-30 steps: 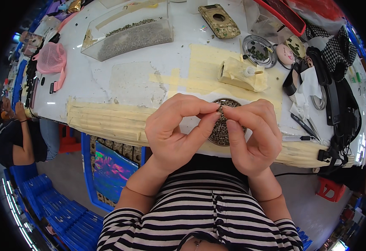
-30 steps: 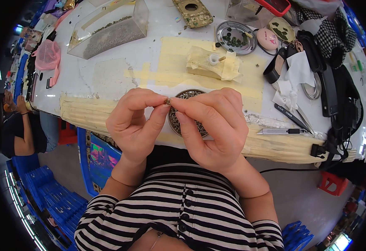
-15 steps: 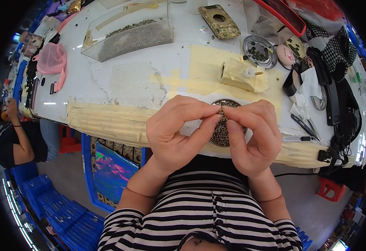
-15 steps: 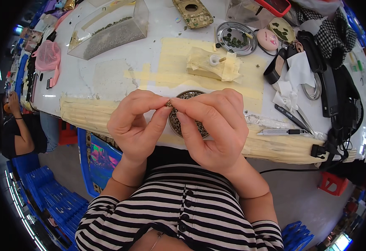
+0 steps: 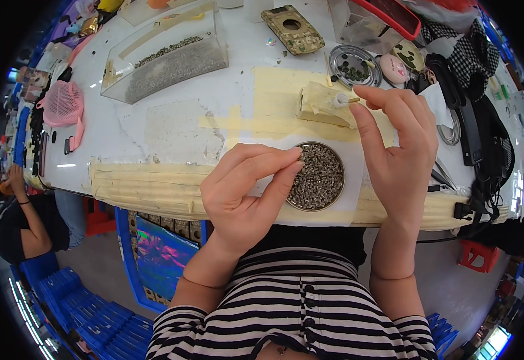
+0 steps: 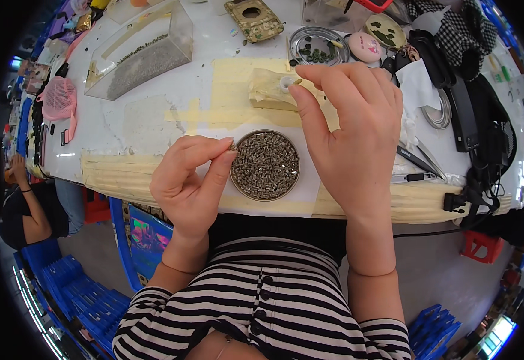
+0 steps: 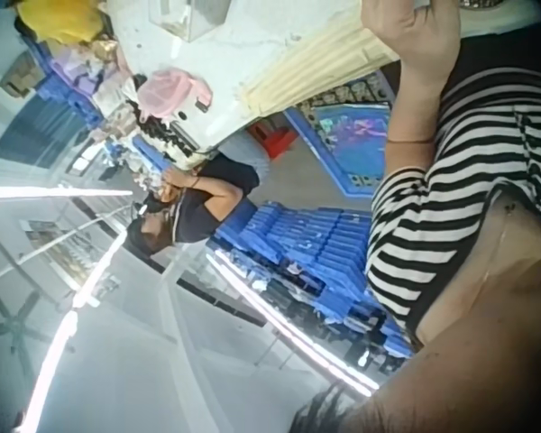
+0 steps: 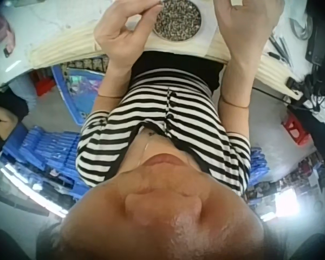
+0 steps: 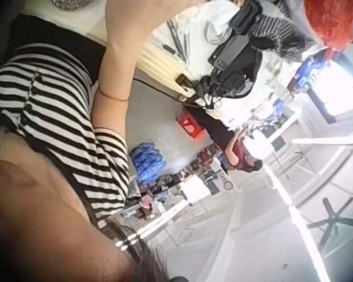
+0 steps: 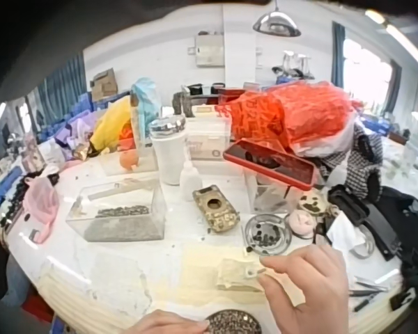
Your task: Assemble small components by picking parts from a tray and placing them into a circular base at a factory workbench.
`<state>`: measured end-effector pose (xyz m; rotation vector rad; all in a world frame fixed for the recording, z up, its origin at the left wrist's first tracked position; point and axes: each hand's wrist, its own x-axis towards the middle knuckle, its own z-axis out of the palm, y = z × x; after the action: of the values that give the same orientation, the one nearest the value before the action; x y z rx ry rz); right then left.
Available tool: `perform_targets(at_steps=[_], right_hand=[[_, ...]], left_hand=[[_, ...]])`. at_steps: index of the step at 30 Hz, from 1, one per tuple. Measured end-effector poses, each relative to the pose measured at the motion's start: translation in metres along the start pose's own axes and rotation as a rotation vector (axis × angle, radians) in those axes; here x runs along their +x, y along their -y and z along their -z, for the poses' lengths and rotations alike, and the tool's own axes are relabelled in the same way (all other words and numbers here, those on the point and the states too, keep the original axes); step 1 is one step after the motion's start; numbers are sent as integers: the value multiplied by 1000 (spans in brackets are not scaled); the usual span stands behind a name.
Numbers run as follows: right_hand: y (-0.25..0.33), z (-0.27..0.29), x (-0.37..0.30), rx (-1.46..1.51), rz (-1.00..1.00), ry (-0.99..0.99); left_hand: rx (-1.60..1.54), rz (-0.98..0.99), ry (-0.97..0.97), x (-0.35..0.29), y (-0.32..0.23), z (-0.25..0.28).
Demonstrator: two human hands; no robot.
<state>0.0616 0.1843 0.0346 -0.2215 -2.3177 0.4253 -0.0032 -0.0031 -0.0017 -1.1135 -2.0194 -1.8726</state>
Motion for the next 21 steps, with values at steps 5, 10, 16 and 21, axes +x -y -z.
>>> perform_targets(at_steps=[5, 10, 16, 21], right_hand=[[0, -1, -1, 17, 72, -166], [14, 3, -12, 348, 12, -181], [24, -5, -25, 655, -200, -49], [23, -9, -25, 632, -184, -41]], left_hand=[[0, 17, 2, -1, -1, 1], [-16, 33, -5, -1, 0, 2], [-11, 45, 3, -1, -1, 2], [-9, 47, 0, -1, -2, 2]])
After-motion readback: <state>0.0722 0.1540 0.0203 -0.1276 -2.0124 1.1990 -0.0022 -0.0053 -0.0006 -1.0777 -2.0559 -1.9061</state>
